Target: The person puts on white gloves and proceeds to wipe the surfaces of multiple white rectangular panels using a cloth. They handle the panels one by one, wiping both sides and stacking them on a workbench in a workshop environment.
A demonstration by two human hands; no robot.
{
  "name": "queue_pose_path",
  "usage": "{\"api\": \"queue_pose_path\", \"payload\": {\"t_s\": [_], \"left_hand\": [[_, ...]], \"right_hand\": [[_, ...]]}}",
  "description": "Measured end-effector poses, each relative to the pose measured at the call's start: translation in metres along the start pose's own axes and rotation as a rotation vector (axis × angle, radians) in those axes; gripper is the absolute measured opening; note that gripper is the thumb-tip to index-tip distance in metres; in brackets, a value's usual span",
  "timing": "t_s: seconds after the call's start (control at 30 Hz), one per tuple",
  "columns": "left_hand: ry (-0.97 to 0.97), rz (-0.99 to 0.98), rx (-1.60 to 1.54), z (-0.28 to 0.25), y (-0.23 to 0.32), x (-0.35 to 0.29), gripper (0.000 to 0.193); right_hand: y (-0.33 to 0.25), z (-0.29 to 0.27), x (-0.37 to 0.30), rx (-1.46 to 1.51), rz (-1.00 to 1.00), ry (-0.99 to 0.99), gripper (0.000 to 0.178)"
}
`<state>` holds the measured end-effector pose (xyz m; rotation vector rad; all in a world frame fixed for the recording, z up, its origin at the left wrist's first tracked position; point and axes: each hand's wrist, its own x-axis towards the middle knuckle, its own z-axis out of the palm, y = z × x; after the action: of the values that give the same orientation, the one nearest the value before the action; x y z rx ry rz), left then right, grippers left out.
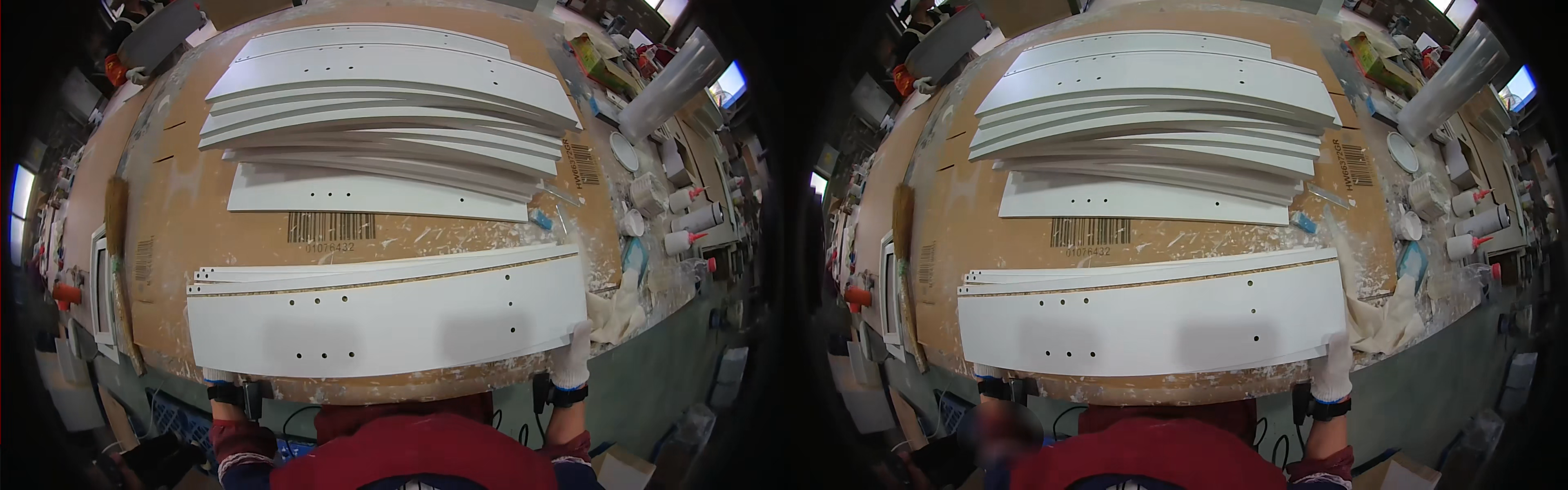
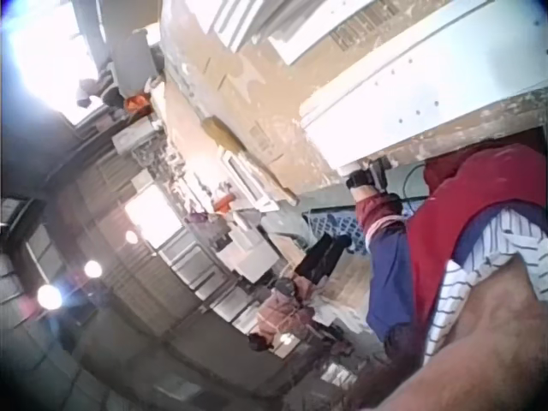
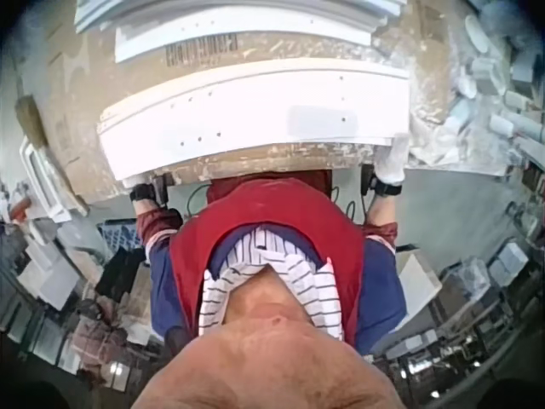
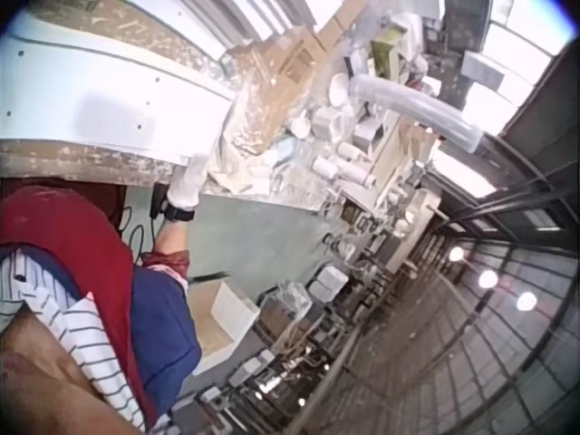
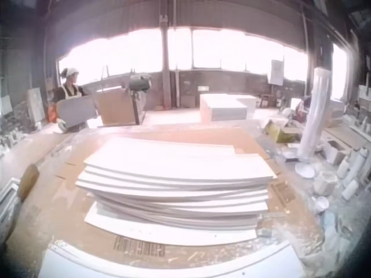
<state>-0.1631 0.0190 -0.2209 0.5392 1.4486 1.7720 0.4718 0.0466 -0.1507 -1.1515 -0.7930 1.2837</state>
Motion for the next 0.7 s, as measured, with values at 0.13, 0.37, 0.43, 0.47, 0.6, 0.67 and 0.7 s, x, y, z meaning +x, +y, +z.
{"api": "queue_pose_path", "payload": {"t_s": [0.13,0.37,0.43,0.47,0.6,0.67,0.7], "left_hand": [[0.057,0.05,0.19,0.001,0.008,-0.018,0.054],[0.129,0.202,0.693,0.012,-0.004,-0.051,0.055],[0.143,0.253,0.835,0.015,-0.009,-0.061,0.055],[0.147,0.275,0.9,0.017,-0.011,-0.06,0.055],[0.144,0.419,1.23,0.031,-0.012,-0.052,0.056],[0.157,0.516,1.389,0.037,-0.009,-0.047,0.056],[0.151,0.558,1.39,0.043,-0.003,-0.044,0.057]], "right_hand": [[0.001,-0.002,0.001,-0.038,-0.014,0.043,0.078],[-0.013,-0.021,0.023,0.009,0.012,0.128,0.068],[-0.013,-0.027,0.027,0.023,0.012,0.155,0.071],[-0.013,-0.03,0.026,0.021,0.004,0.19,0.07],[-0.017,-0.008,0.021,0.024,-0.033,0.239,0.062],[-0.021,-0.01,0.022,-0.027,-0.027,0.2,0.06],[-0.022,-0.018,0.021,-0.081,-0.006,0.17,0.061]]}}
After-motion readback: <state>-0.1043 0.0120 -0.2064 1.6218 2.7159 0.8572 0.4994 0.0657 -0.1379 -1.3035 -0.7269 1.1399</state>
